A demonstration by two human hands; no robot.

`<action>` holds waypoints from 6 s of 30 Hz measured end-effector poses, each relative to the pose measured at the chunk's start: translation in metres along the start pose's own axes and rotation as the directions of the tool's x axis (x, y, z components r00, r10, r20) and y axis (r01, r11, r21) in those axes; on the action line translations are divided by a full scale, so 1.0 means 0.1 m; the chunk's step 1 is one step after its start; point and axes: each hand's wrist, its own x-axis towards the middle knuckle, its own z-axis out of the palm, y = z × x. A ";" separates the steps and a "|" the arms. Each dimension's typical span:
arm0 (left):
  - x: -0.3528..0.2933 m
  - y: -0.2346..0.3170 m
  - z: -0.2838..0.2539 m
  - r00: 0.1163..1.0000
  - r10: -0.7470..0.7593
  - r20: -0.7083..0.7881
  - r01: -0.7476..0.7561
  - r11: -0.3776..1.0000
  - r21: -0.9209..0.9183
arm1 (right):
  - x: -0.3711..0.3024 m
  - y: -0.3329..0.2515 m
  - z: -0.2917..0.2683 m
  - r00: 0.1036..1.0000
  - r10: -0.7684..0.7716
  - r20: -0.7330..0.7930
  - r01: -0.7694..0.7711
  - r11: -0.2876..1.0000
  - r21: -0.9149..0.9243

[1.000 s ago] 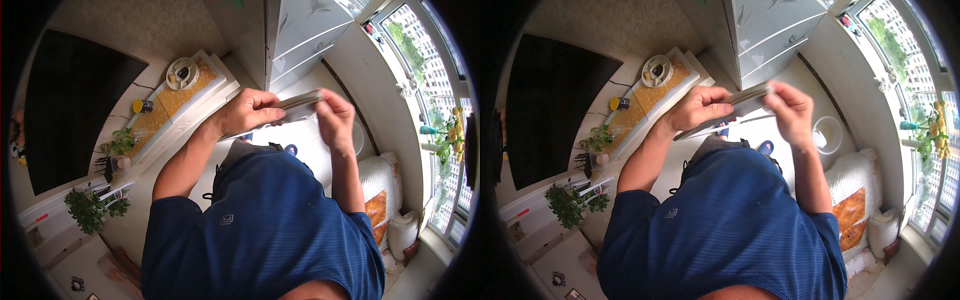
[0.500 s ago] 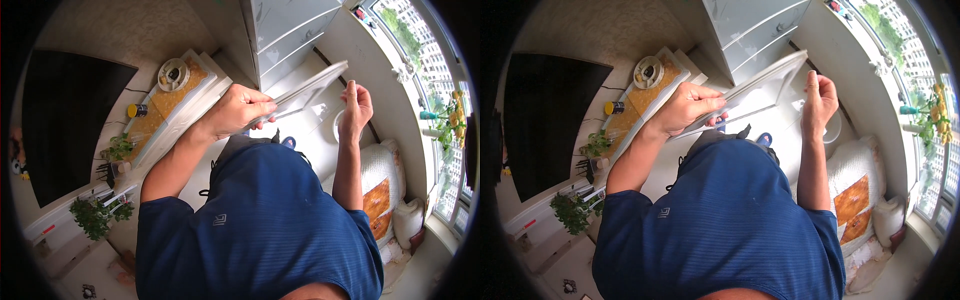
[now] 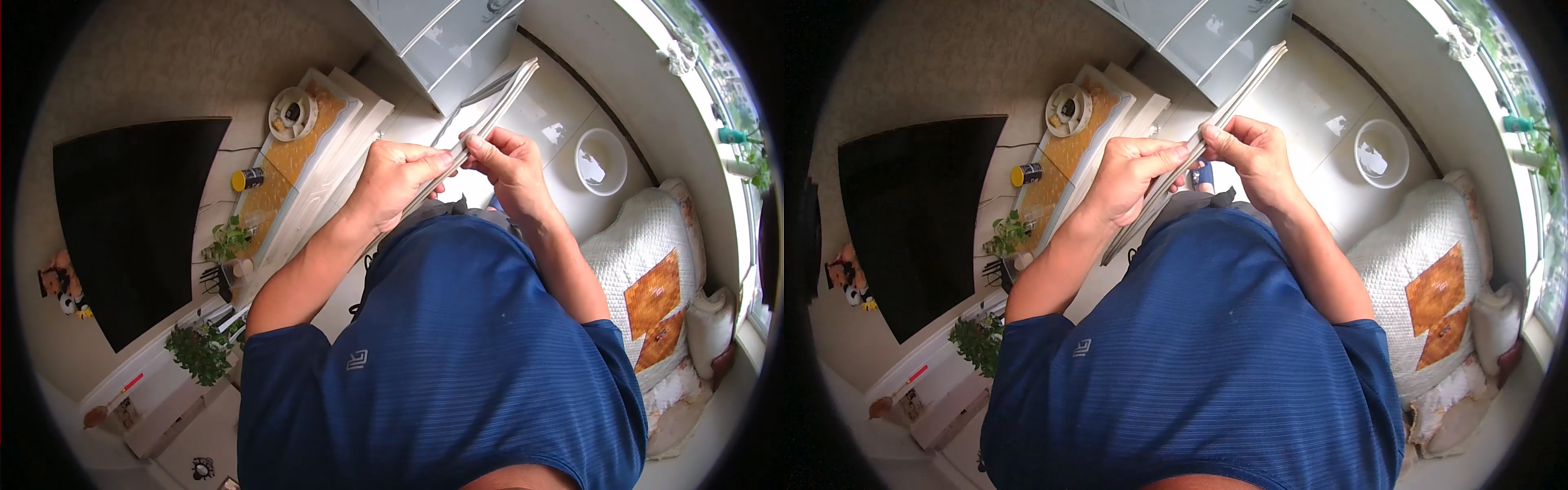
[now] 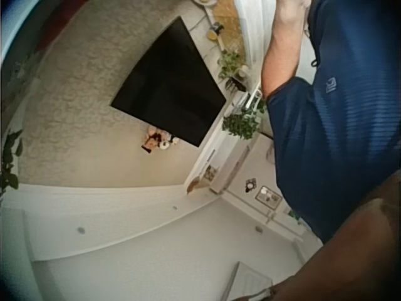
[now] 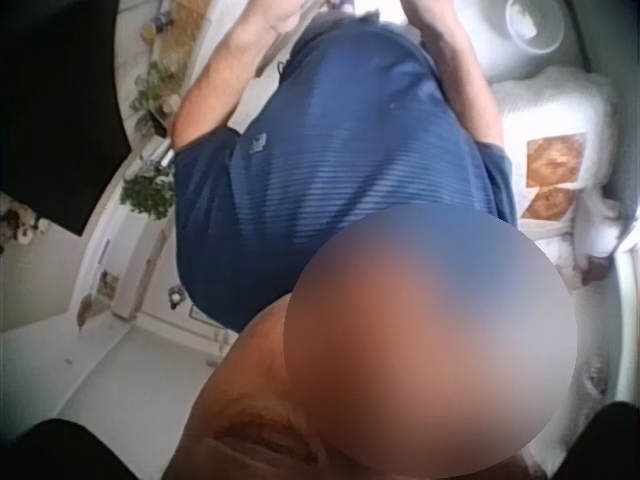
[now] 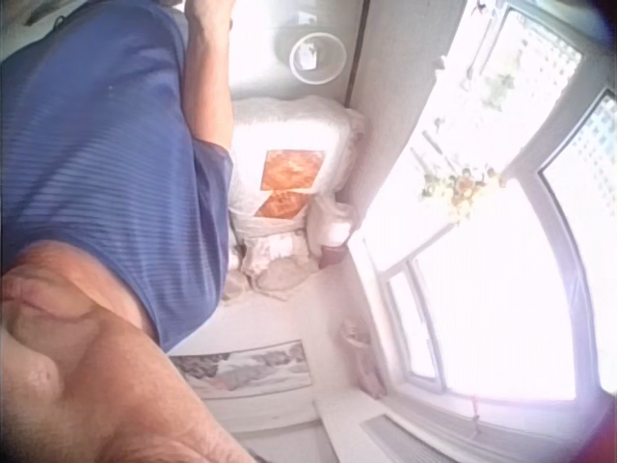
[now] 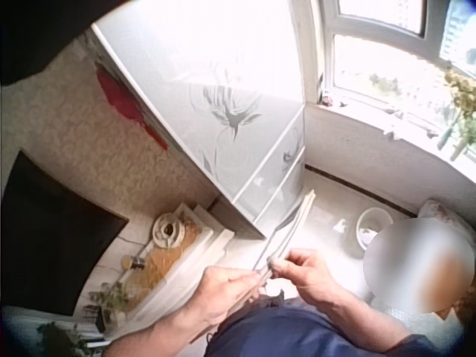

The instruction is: The person cleans a plastic frame with a cloth and then installs it onto the door of a refrigerator.

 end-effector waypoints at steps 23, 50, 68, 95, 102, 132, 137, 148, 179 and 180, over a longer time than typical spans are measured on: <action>-0.09 -0.02 0.08 0.979 0.205 -0.007 -0.202 0.969 0.142 | 0.28 -0.15 -0.04 1.000 -0.020 0.017 0.017 0.982 0.188; 0.17 -0.23 0.29 0.939 -0.273 0.207 0.274 0.961 0.024 | 0.73 -0.67 -1.34 0.897 -0.132 -0.421 0.246 0.942 0.228; 0.25 0.01 0.71 0.988 0.140 0.065 -0.150 0.974 0.170 | 0.13 0.21 -0.48 0.996 0.057 -0.069 -0.010 0.833 0.554; -0.57 0.21 -0.35 0.898 0.439 -0.026 -0.182 0.425 0.887 | 0.62 -1.32 0.54 0.641 -0.758 0.120 0.579 0.375 -0.724; -0.62 0.14 -0.49 0.744 0.628 0.229 -0.461 0.235 0.856 | 1.38 -2.12 2.25 0.363 -0.840 0.403 0.527 -0.171 -0.832; 0.25 0.75 -0.78 0.235 0.194 0.952 -0.965 -0.072 0.253 | -0.12 -3.02 -0.20 0.272 -0.868 -0.416 0.494 0.497 -0.713; 0.48 1.02 -0.10 0.176 0.153 0.972 -0.978 -0.083 0.190 | -0.47 -3.75 -1.39 0.358 -0.849 -0.388 0.558 0.528 -0.640; 0.97 1.93 1.44 0.169 0.331 0.928 -0.935 -0.245 0.258 | -0.18 -5.13 -3.46 0.497 -0.801 -0.333 0.513 0.581 -0.632; 2.23 4.44 2.06 -0.012 0.487 0.873 -0.883 -0.414 0.219 | 0.62 -5.99 -3.02 -0.083 -0.969 -0.235 0.360 0.190 -0.913; 2.20 4.46 2.08 0.008 0.499 0.867 -0.878 -0.412 0.246 | 0.63 -6.02 -3.03 -0.073 -0.972 -0.222 0.346 0.184 -0.920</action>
